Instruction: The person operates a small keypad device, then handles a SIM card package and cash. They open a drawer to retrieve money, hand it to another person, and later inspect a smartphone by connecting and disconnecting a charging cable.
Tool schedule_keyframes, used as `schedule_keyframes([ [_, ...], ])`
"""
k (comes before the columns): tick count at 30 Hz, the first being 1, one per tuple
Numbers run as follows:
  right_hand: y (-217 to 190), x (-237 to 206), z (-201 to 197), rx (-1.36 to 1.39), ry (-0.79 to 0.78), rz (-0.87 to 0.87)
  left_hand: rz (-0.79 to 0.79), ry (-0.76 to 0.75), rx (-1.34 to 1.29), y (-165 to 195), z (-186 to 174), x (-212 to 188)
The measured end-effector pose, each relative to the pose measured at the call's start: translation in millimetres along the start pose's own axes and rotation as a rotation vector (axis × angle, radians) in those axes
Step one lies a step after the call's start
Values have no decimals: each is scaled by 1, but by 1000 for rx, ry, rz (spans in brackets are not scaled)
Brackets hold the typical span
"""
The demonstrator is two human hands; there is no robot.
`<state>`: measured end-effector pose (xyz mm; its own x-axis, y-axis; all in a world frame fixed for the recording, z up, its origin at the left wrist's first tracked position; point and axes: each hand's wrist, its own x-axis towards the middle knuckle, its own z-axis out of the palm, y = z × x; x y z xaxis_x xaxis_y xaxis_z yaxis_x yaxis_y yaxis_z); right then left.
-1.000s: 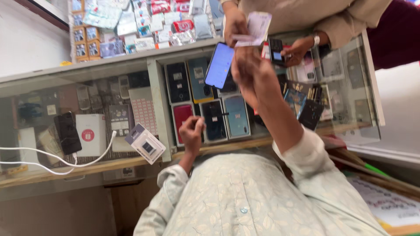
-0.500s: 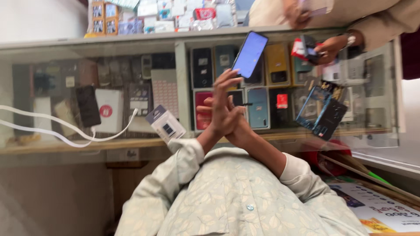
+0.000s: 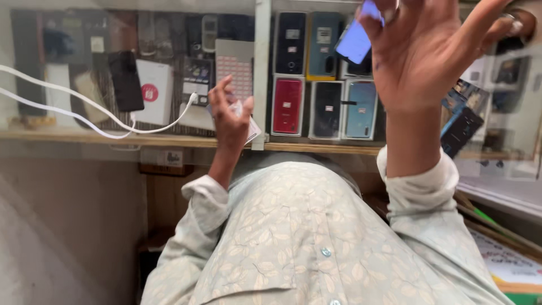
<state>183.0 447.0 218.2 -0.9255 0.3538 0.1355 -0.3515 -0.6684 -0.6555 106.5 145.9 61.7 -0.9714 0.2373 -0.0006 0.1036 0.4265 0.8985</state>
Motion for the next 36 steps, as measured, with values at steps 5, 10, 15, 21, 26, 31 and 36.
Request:
schedule_keyframes([
  [5, 110, -32, -28, -744, -249, 74, -57, -19, 151, -28, -35, -33],
  [10, 163, -101, -47, -1204, -100, 540, -9, -126, 632, -29, -16, -44],
  [15, 159, -113, -57, -1328, -129, 488, 35, -149, 597, -31, -15, -40],
  [21, 162, -111, -49, -1277, -131, 405, 101, -140, 510, -39, -19, -35],
  [26, 158, -113, -54, -1268, -112, 421, 133, -140, 438, -39, -17, -31],
  [31, 154, -109, -59, -1252, -111, 467, 101, -66, 439, -32, -15, -34],
  [36, 153, -104, -57, -1216, -192, 518, 92, 40, 276, -21, -9, -43],
])
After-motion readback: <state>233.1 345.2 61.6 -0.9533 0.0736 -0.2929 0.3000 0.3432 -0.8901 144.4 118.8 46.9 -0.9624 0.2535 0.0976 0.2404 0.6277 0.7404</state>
